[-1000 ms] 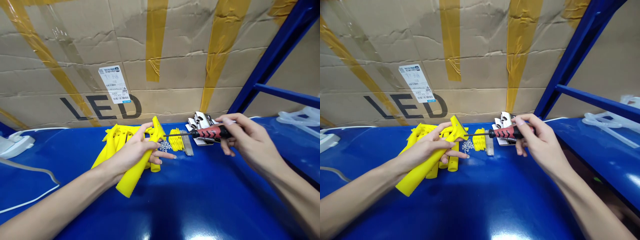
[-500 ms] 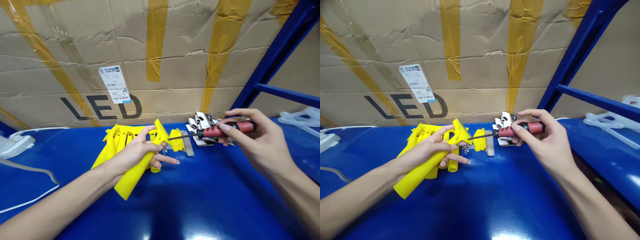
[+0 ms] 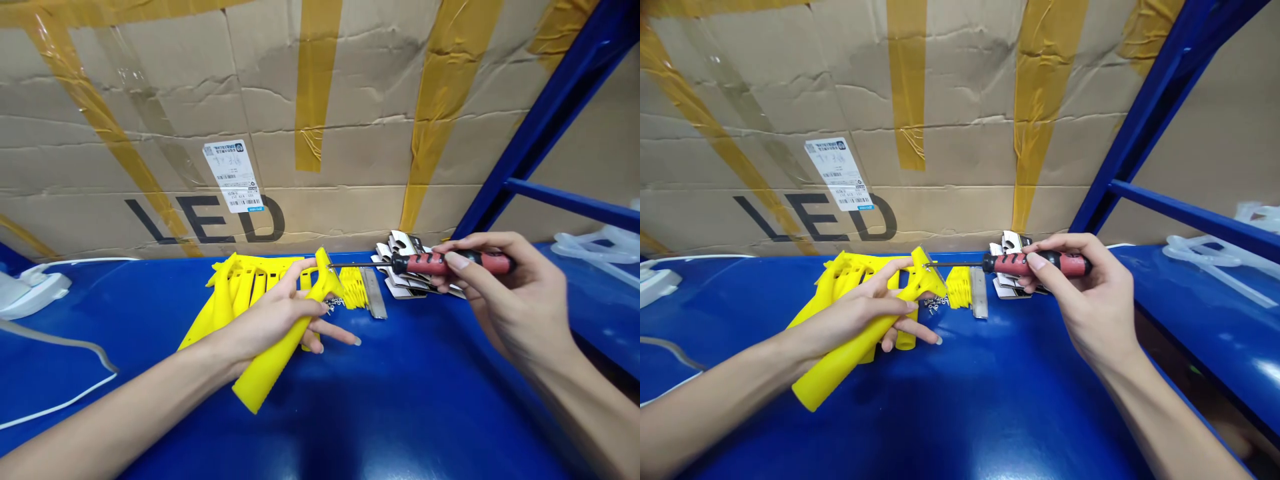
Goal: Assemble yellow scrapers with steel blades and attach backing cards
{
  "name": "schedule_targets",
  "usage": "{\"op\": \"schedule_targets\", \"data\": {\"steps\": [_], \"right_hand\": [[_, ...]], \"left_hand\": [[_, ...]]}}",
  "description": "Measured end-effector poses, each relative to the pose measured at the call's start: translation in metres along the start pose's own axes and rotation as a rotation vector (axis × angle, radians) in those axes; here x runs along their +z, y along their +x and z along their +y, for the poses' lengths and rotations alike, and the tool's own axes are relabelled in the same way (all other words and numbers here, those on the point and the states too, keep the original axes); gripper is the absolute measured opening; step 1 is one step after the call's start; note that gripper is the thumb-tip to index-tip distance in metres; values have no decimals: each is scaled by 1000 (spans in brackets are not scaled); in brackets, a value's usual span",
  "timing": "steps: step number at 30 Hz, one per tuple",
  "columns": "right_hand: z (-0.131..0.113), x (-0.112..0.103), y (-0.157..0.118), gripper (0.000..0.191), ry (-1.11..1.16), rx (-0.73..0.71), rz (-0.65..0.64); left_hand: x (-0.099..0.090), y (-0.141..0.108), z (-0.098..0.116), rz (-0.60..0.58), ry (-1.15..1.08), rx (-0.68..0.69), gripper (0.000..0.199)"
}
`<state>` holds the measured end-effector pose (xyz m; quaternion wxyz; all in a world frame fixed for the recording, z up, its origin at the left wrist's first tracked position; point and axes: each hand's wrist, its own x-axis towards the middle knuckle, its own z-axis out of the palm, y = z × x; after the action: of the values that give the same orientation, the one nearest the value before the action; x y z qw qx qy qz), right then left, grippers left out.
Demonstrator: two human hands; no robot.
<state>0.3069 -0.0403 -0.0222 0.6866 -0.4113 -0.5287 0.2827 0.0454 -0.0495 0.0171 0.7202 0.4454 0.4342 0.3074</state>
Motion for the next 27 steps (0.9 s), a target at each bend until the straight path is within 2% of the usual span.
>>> {"op": "schedule_targets", "data": {"steps": [7,12,18,27], "right_hand": [[1,2,0,20,-8,-20,2],[-1,5,-1,21,-36,32,36],[-1,6,-1,20,-48,58,39],[1,4,-1,20,-37,65,33]], "left_hand": [[1,1,1,6,-2,-1,93],[-1,1,-1,2,57,34,85],[-2,1,-1,2,16,11,92],[-1,1,-1,15,12,5,91]]}}
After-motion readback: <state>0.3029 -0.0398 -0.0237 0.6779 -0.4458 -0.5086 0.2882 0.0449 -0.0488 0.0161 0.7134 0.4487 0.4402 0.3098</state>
